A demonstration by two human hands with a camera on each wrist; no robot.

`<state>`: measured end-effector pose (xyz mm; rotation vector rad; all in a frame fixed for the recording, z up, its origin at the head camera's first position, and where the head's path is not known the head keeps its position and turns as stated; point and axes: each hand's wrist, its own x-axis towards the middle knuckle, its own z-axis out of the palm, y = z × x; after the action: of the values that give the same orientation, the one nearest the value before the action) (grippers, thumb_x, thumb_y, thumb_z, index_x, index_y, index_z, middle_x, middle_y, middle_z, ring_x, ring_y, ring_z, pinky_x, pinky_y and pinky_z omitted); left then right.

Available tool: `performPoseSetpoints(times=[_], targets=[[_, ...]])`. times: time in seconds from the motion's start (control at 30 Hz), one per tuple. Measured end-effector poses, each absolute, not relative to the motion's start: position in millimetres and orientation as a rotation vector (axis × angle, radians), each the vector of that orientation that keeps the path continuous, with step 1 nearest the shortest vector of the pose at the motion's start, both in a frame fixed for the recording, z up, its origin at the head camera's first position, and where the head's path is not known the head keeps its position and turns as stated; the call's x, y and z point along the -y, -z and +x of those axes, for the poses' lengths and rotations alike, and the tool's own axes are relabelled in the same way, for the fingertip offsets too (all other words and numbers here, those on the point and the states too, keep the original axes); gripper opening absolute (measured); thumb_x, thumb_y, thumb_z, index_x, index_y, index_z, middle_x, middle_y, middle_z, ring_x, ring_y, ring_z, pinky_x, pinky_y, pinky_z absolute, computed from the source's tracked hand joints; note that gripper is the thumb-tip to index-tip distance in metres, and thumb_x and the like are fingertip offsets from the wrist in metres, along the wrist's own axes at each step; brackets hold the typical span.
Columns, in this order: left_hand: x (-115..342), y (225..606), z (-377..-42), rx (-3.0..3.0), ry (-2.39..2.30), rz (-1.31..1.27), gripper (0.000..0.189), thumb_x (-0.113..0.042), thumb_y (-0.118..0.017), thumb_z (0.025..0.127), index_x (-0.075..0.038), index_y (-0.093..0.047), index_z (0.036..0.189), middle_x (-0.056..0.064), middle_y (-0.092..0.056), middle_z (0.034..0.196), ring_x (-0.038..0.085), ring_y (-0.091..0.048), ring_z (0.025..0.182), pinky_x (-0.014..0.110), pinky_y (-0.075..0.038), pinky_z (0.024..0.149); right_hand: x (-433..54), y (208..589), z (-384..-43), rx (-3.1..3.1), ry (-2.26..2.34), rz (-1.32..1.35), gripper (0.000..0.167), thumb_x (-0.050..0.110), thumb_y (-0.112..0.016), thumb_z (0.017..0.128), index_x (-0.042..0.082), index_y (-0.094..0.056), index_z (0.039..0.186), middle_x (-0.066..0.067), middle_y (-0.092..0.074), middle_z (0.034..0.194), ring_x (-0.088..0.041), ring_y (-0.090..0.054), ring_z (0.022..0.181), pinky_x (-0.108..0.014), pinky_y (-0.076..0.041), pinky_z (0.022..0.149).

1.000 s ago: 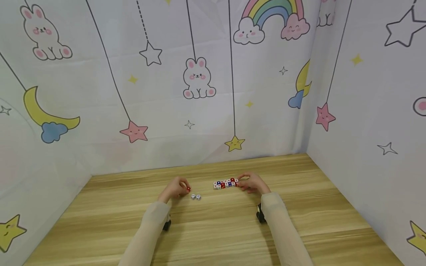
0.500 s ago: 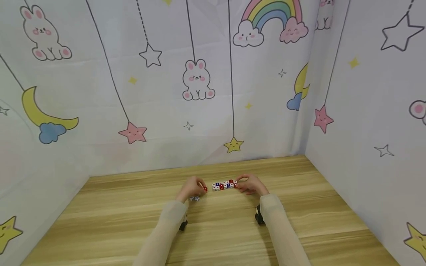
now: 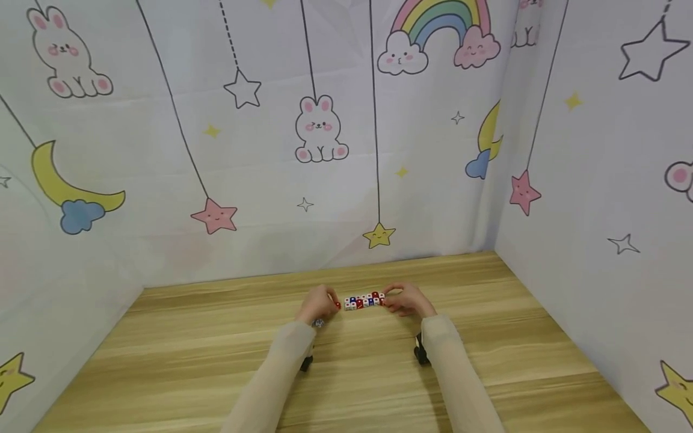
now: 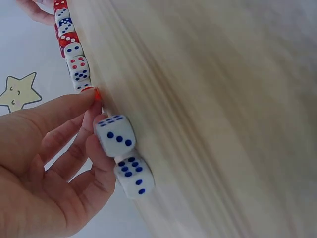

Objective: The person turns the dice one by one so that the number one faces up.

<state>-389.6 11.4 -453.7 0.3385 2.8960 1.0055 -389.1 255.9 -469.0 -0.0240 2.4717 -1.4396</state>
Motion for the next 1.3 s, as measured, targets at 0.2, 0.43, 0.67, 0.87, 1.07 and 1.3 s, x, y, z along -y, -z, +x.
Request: performPoseSetpoints(times=[0.2,0.43,0.67,0.87,1.07,1.3], targets=[[-13.6,453.2,-390.7,-2.905,-0.972,0.343,0.012,0.004,-0.066,0.068,-0.004,-0.057,0.072,0.006,-0.053,0.064,0.014,-0.041,0.047,0.025,-0.031,0.04,-255.7,468.8,-389.9,-2.474,1.433,-0.013,0.034,0.017,-0.06,0.084,0.006,-0.055,0.116,-0.001,-0.067,0.076,-0.008,-0.059,0.062,-0.024,-0.047,0.049],[-12.7,451.5,-391.7,-2.836,-0.937,0.385,0.025,0.016,-0.057,0.061,-0.007,-0.065,0.068,0.006,-0.061,0.071,0.014,-0.04,0.05,0.023,-0.026,0.037,-257.8,469.5,-391.7,-2.469,1.435,-0.024,0.035,0.018,-0.061,0.084,0.006,-0.055,0.116,0.001,-0.067,0.074,-0.007,-0.059,0.061,-0.024,-0.047,0.049],[-14.0,451.7,-391.2,-2.836,-0.945,0.374,0.029,0.018,-0.055,0.061,-0.007,-0.066,0.07,0.005,-0.064,0.078,0.016,-0.045,0.057,0.024,-0.031,0.041,-257.6,469.0,-391.6,-2.467,1.424,-0.025,0.035,0.018,-0.061,0.084,0.006,-0.055,0.116,0.0,-0.067,0.075,-0.007,-0.059,0.061,-0.024,-0.047,0.049],[-15.8,451.2,-390.9,-2.864,-0.935,0.385,0.025,0.016,-0.057,0.066,-0.006,-0.067,0.075,0.006,-0.066,0.082,0.016,-0.048,0.06,0.025,-0.036,0.044,-257.4,469.0,-392.2,-2.458,1.429,-0.023,0.033,0.018,-0.061,0.084,0.006,-0.055,0.115,0.001,-0.066,0.074,-0.008,-0.059,0.061,-0.024,-0.047,0.049],[-15.9,450.7,-389.2,-2.849,-0.958,0.394,0.021,0.012,-0.058,0.071,-0.005,-0.067,0.077,0.008,-0.065,0.083,0.017,-0.049,0.061,0.025,-0.037,0.045,-257.4,469.5,-392.7,-2.454,1.429,-0.008,0.033,0.017,-0.061,0.084,0.007,-0.056,0.115,0.002,-0.065,0.073,-0.008,-0.059,0.061,-0.023,-0.047,0.049],[-15.0,452.1,-388.3,-2.848,-0.983,0.391,0.02,0.013,-0.058,0.07,-0.003,-0.067,0.078,0.009,-0.065,0.084,0.017,-0.048,0.061,0.024,-0.036,0.044,-256.3,470.4,-392.6,-2.475,1.426,-0.015,0.032,0.017,-0.061,0.084,0.007,-0.056,0.114,0.001,-0.066,0.072,-0.008,-0.059,0.061,-0.023,-0.047,0.049]])
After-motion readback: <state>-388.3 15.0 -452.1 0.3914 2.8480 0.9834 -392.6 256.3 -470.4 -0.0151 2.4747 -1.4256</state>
